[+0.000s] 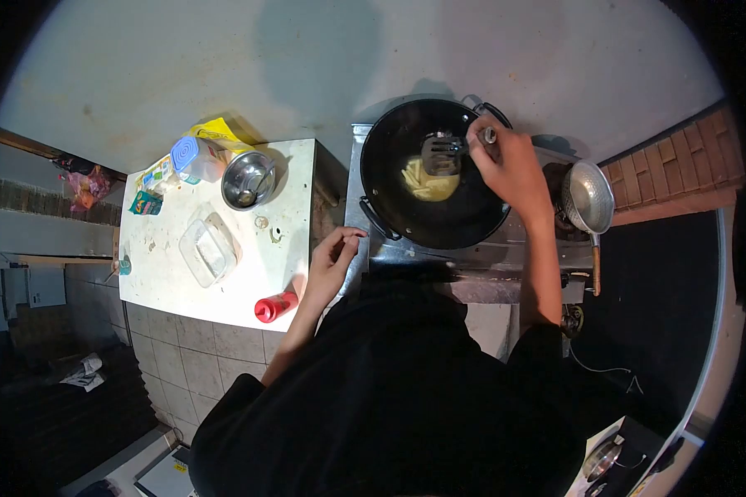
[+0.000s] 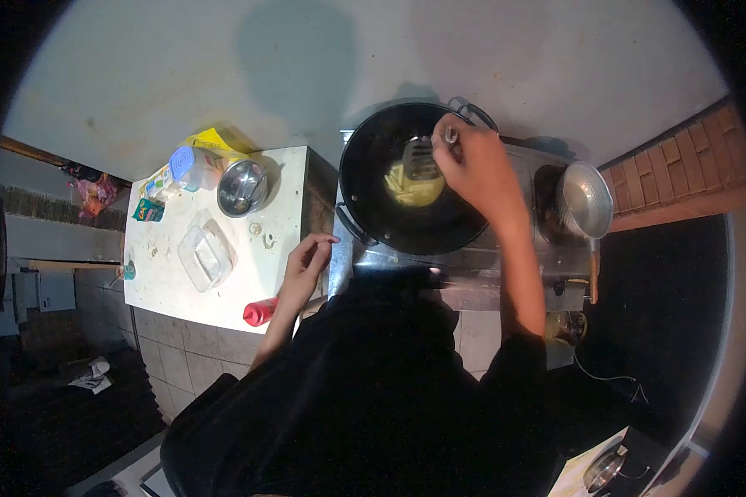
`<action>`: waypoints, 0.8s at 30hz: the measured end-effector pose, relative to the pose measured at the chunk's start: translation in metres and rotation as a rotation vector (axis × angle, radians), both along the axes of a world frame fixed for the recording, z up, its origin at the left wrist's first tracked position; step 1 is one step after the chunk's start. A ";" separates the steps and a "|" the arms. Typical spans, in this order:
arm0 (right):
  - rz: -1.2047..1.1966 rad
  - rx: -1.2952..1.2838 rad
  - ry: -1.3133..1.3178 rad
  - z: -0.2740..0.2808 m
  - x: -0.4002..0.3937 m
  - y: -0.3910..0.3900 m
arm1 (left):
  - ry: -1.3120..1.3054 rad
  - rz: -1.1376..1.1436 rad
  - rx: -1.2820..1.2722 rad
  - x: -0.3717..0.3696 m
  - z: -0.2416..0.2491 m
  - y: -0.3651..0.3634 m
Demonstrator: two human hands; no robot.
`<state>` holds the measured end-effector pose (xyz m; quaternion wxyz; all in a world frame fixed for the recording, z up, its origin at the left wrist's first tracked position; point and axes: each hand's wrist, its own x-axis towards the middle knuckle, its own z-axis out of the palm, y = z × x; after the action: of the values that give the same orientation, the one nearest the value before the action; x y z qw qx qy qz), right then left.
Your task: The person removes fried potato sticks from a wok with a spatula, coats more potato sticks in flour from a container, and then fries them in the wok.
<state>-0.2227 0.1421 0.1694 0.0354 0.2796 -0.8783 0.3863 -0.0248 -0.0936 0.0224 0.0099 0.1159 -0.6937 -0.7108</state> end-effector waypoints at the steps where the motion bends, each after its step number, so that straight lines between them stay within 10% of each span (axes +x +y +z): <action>1: -0.025 0.027 0.017 0.002 0.000 0.003 | 0.000 0.000 0.000 0.000 0.000 0.000; 11: -0.196 0.297 0.083 -0.026 -0.021 0.039 | -0.035 0.005 -0.018 0.001 0.000 -0.003; 19: 0.008 -0.386 -0.369 -0.104 -0.049 0.032 | -0.022 -0.007 -0.007 -0.001 0.000 -0.001; 24: 0.037 -0.163 -0.146 -0.060 -0.016 0.001 | -0.030 0.002 -0.015 0.001 0.000 -0.006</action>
<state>-0.2387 0.1428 0.1094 -0.0132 0.2630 -0.8388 0.4765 -0.0234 -0.0991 0.0221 0.0012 0.1270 -0.6988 -0.7039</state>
